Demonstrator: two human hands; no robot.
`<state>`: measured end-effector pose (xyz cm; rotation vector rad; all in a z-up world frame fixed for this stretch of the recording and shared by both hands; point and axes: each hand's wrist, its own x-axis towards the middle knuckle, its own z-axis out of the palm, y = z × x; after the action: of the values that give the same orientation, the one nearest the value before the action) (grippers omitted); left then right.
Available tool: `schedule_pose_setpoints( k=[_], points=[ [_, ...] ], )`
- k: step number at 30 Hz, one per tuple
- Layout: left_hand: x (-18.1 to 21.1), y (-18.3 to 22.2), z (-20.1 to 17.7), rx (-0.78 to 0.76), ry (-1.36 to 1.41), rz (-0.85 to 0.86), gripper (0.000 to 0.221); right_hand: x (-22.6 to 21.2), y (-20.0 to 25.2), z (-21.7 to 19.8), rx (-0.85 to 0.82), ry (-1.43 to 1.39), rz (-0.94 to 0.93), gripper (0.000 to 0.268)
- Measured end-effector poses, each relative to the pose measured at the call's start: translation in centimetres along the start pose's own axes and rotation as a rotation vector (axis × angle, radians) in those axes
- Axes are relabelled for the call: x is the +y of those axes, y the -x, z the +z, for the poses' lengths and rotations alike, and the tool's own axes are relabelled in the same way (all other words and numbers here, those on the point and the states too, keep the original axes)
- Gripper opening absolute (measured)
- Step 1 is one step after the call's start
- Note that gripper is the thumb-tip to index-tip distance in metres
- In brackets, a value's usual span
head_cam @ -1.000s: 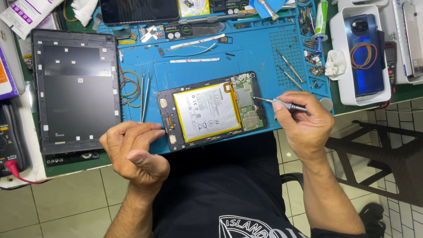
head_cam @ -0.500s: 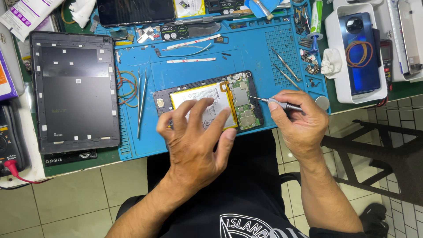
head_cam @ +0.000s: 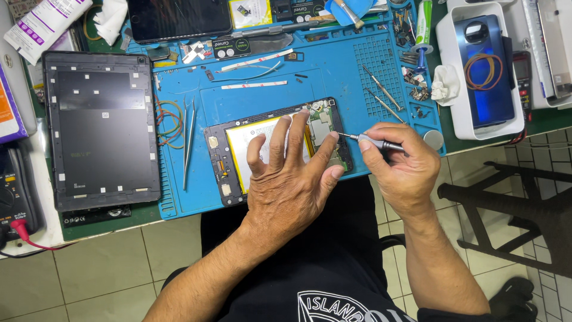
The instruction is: The person installs a new battery into a disassembled tablet, aligns it within the chassis, and secures it by tightening screws with a screwdriver. The person also briefly lifts and repositions the tablet during the process.
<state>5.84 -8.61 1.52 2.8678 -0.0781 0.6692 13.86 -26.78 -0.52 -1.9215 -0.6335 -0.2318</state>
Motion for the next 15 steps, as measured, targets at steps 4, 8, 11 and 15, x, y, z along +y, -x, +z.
schedule_pose_setpoints(
  k=[4,8,11,15],
  points=[
    [0.0,0.2,0.5,0.017,-0.003,0.002,0.046,-0.2,0.1,-0.1,0.022,-0.009,0.101,0.014],
    [-0.1,0.7,1.2,0.012,-0.003,0.005,0.066,-0.6,-0.2,-0.3,0.004,-0.088,0.187,0.013],
    [-0.2,0.8,1.3,0.028,-0.012,0.024,0.071,-0.7,-0.4,-0.4,-0.006,-0.118,0.207,0.013],
    [-0.3,0.9,1.5,0.038,-0.008,0.03,0.071,-0.8,-0.4,-0.3,-0.01,-0.109,0.202,0.013]
  ],
)
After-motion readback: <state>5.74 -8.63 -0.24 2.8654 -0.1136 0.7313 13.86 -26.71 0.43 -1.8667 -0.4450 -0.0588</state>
